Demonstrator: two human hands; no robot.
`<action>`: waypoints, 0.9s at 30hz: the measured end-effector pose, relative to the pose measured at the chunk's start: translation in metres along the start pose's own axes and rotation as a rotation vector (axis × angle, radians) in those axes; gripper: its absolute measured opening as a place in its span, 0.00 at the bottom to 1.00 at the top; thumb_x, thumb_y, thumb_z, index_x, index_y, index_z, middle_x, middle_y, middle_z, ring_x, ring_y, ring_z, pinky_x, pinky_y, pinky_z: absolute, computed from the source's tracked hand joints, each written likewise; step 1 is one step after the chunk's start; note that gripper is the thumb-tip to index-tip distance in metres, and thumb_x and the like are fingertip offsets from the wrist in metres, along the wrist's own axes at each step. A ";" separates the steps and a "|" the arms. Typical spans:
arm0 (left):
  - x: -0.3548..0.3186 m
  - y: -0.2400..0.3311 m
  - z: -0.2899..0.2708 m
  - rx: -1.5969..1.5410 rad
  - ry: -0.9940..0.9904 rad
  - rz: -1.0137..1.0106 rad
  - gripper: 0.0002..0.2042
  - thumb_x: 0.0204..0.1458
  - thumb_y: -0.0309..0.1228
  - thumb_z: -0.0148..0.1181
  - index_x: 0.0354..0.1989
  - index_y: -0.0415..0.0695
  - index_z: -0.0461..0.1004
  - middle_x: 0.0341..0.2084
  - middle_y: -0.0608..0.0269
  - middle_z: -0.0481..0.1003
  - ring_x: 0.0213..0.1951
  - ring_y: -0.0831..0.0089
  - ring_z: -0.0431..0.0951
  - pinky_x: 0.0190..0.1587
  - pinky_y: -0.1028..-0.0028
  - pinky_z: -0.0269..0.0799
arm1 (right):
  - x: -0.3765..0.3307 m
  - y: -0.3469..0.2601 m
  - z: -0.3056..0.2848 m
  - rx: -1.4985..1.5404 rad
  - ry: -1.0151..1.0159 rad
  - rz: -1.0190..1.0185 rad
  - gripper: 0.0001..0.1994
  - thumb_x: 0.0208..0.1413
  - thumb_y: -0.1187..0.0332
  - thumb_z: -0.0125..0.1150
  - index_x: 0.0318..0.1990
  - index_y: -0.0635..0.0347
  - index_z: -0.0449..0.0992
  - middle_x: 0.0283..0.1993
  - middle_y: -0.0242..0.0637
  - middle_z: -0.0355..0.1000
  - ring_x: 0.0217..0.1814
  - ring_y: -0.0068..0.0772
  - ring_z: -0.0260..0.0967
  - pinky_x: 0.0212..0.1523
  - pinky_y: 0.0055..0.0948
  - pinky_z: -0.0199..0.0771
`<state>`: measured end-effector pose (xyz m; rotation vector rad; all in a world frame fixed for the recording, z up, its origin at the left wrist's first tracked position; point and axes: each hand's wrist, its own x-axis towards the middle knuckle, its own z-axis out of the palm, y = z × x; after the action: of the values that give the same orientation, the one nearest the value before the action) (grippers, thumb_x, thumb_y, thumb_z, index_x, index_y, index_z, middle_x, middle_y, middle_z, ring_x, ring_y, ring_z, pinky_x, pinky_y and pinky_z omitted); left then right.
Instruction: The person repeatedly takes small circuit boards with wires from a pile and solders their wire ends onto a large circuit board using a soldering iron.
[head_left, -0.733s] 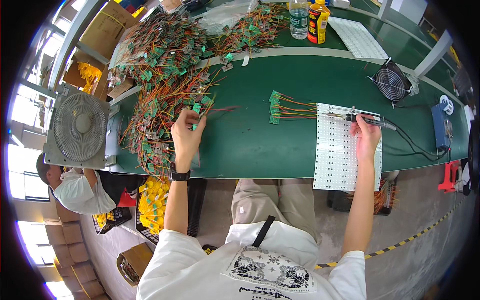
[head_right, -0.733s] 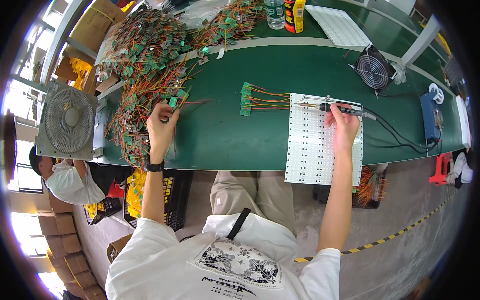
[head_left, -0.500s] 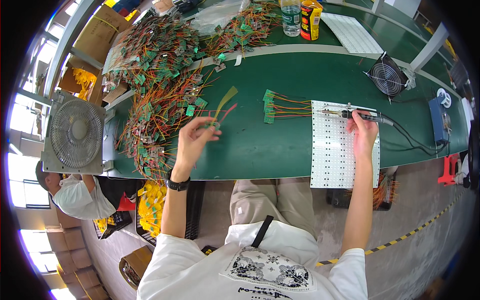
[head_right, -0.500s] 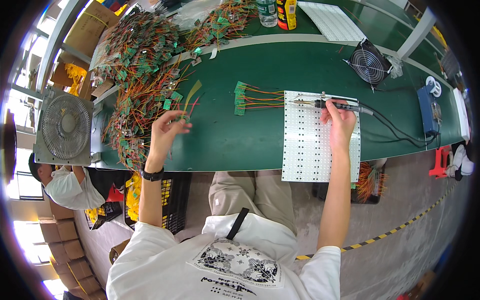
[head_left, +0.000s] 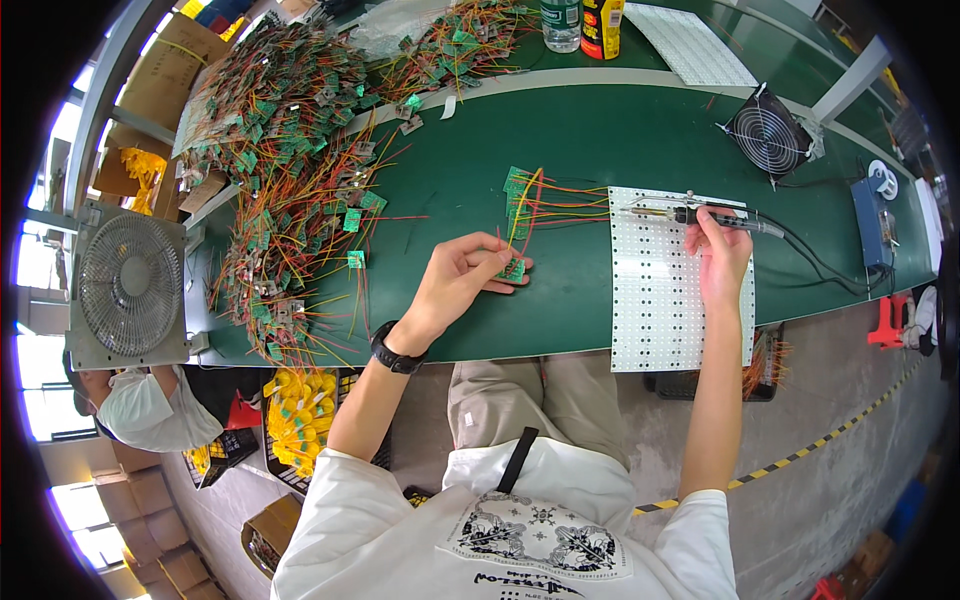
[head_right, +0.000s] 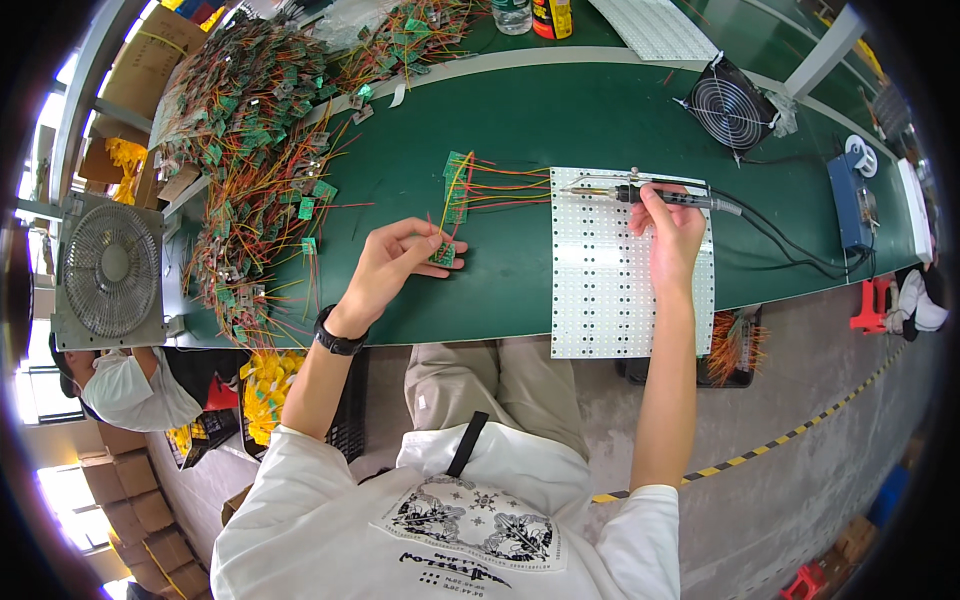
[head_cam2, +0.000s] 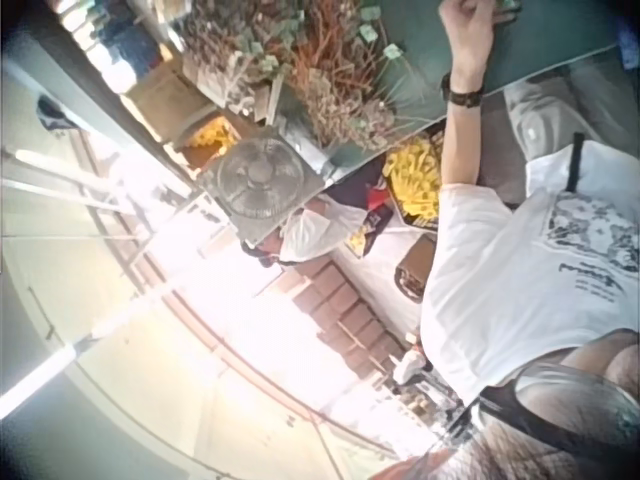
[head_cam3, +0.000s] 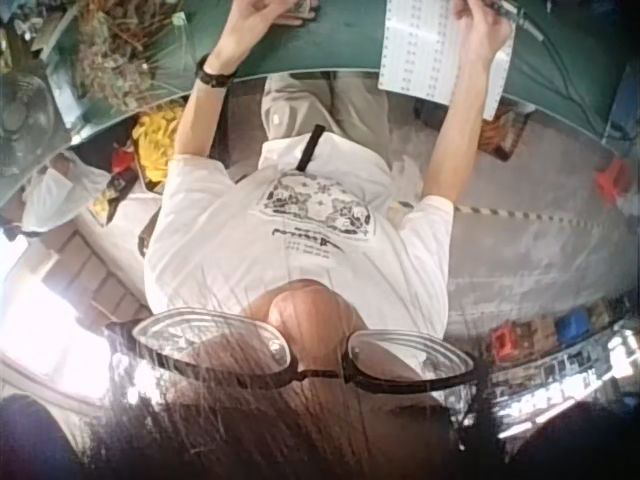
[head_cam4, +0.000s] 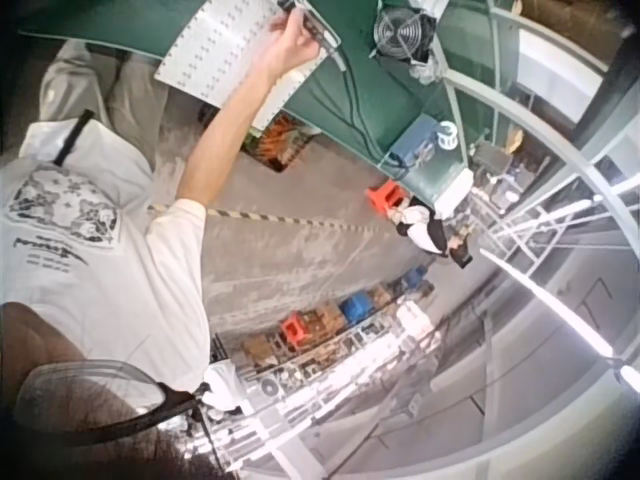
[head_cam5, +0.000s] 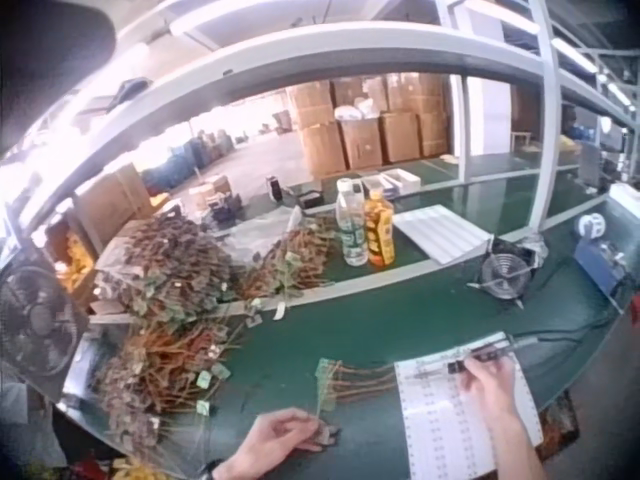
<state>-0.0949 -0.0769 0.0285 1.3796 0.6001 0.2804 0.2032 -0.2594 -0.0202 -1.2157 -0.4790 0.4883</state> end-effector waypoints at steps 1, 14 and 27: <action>0.002 -0.001 0.002 -0.016 -0.016 0.011 0.10 0.64 0.31 0.51 0.45 0.36 0.72 0.45 0.47 0.77 0.44 0.62 0.81 0.44 0.69 0.79 | 0.000 0.000 0.001 -0.002 0.001 0.003 0.09 0.56 0.71 0.64 0.39 0.67 0.75 0.24 0.38 0.73 0.20 0.24 0.68 0.23 0.22 0.63; 0.010 -0.010 -0.007 -0.014 0.047 0.032 0.10 0.64 0.29 0.51 0.47 0.35 0.72 0.45 0.49 0.78 0.42 0.63 0.82 0.41 0.73 0.80 | 0.001 -0.002 0.002 0.009 0.008 -0.002 0.08 0.56 0.72 0.63 0.40 0.67 0.75 0.24 0.37 0.73 0.20 0.24 0.67 0.22 0.21 0.62; 0.079 0.080 -0.104 1.326 0.547 0.295 0.19 0.50 0.41 0.66 0.41 0.37 0.78 0.35 0.55 0.81 0.35 0.68 0.82 0.39 0.66 0.74 | -0.003 -0.004 0.002 0.009 -0.002 -0.030 0.08 0.56 0.72 0.62 0.39 0.67 0.75 0.24 0.36 0.73 0.20 0.23 0.66 0.22 0.21 0.62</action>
<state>-0.0745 0.0660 0.0798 2.7198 1.1253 0.5504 0.2004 -0.2608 -0.0161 -1.1977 -0.4952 0.4657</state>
